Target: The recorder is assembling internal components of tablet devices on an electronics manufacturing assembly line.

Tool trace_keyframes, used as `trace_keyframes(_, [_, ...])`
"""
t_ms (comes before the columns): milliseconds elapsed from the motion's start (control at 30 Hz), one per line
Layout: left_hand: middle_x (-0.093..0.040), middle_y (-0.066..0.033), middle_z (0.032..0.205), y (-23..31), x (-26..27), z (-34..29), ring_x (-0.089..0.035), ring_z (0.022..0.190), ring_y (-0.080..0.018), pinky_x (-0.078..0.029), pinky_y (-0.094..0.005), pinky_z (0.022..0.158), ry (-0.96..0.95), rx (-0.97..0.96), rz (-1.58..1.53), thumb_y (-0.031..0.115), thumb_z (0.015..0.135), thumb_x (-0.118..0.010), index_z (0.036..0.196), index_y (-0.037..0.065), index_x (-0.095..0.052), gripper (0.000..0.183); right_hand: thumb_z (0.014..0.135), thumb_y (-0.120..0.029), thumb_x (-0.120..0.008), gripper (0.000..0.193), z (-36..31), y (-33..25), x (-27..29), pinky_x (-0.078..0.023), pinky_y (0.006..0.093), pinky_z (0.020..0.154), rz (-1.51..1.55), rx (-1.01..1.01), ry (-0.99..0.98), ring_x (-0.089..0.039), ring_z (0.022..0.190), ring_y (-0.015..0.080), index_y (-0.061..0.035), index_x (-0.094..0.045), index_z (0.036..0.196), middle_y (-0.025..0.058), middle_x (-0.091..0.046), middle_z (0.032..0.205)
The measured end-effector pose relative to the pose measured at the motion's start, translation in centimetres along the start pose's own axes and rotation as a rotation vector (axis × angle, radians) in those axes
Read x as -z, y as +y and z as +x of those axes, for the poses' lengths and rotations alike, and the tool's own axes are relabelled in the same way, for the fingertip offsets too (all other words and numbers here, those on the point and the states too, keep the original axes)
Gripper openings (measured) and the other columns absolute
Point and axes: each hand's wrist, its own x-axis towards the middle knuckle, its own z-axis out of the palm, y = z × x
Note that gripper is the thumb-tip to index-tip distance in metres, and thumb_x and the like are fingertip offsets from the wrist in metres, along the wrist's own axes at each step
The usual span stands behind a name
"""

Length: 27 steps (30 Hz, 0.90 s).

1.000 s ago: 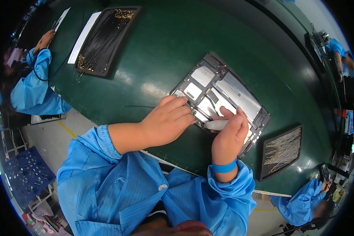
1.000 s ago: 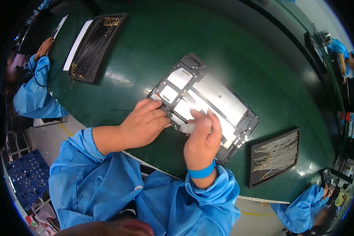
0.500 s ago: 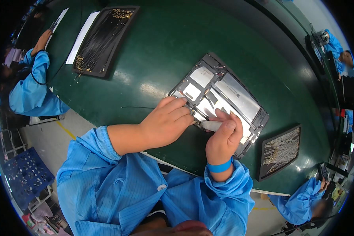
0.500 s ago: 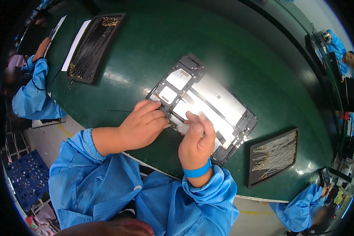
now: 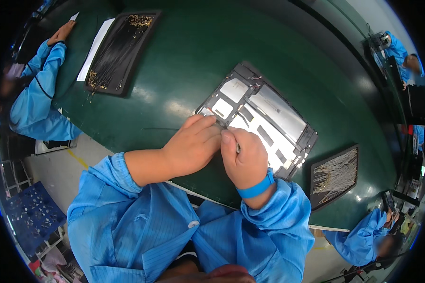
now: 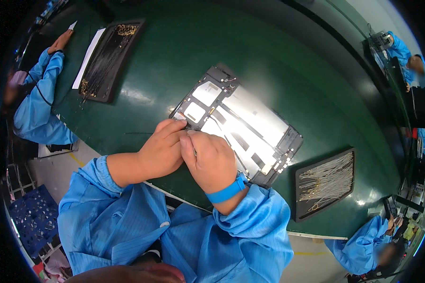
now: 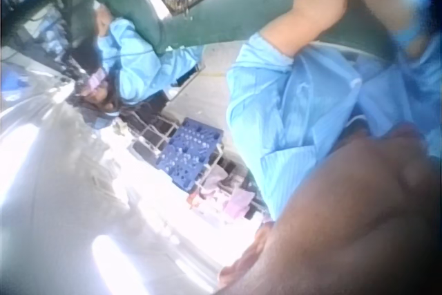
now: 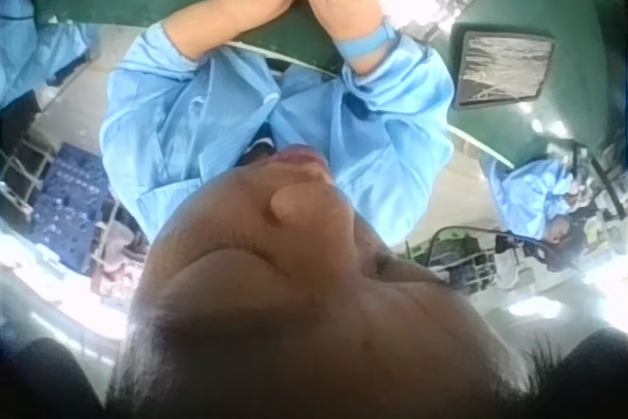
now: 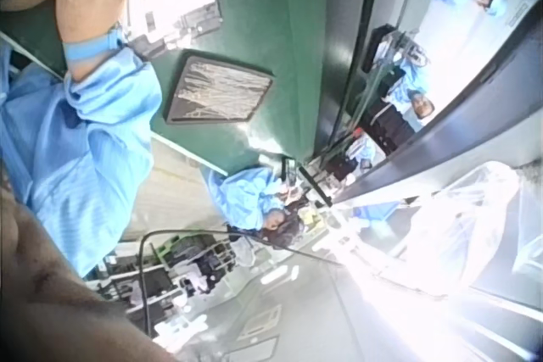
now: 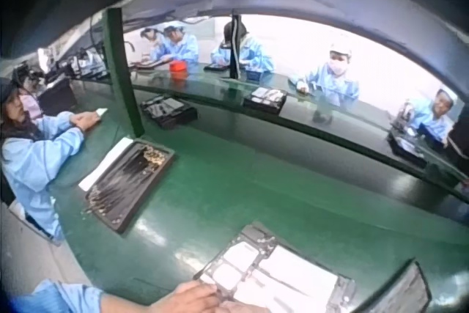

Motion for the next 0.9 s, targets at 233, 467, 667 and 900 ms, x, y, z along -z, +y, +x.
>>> trace_keyframes(233, [-0.054,-0.0084,0.083,2.5,3.2,0.9,-0.051,0.082,-0.0232,-0.040,-0.0357,0.074,-0.123,0.553,-0.357,0.021,0.076,-0.053,0.088,0.002,-0.055,0.022,0.086,-0.025,-0.041,0.025,-0.1,2.4,0.9,-0.042,0.0259,0.052,0.644,-0.610,0.154,-0.052,0.053,0.0154,-0.0006,-0.048,0.084,0.0101,-0.055,0.069])
trace_keyframes(467, [-0.050,-0.0036,0.076,0.4,1.2,-1.2,-0.051,0.062,-0.0137,-0.046,-0.0275,0.057,0.134,1.497,-1.659,0.030,0.083,-0.046,0.095,0.004,-0.044,0.029,0.088,-0.029,-0.036,0.036,-0.5,2.4,0.6,-0.041,0.0215,0.049,0.843,-0.540,0.338,-0.051,0.054,0.0118,0.0027,-0.038,0.103,0.0107,-0.054,0.077])
trace_keyframes(667, [-0.050,-0.0025,0.079,-0.2,1.2,-0.3,-0.048,0.065,-0.0090,-0.042,-0.0228,0.055,0.360,1.389,-1.185,0.020,0.083,-0.047,0.110,0.000,-0.042,0.035,0.088,-0.029,-0.036,0.038,-0.8,2.7,1.0,-0.042,0.0222,0.049,0.872,-0.549,0.304,-0.051,0.055,0.0120,0.0040,-0.035,0.108,0.0116,-0.054,0.081])
trace_keyframes(900, [-0.050,-0.0018,0.078,2.2,4.3,-2.5,-0.046,0.064,-0.0082,-0.040,-0.0211,0.053,-0.502,1.291,-1.023,0.019,0.082,-0.047,0.118,0.000,-0.039,0.042,0.088,-0.028,-0.037,0.040,-0.8,2.5,1.1,-0.042,0.0223,0.050,0.850,-0.558,0.278,-0.053,0.057,0.0127,0.0035,-0.034,0.111,0.0113,-0.054,0.083])
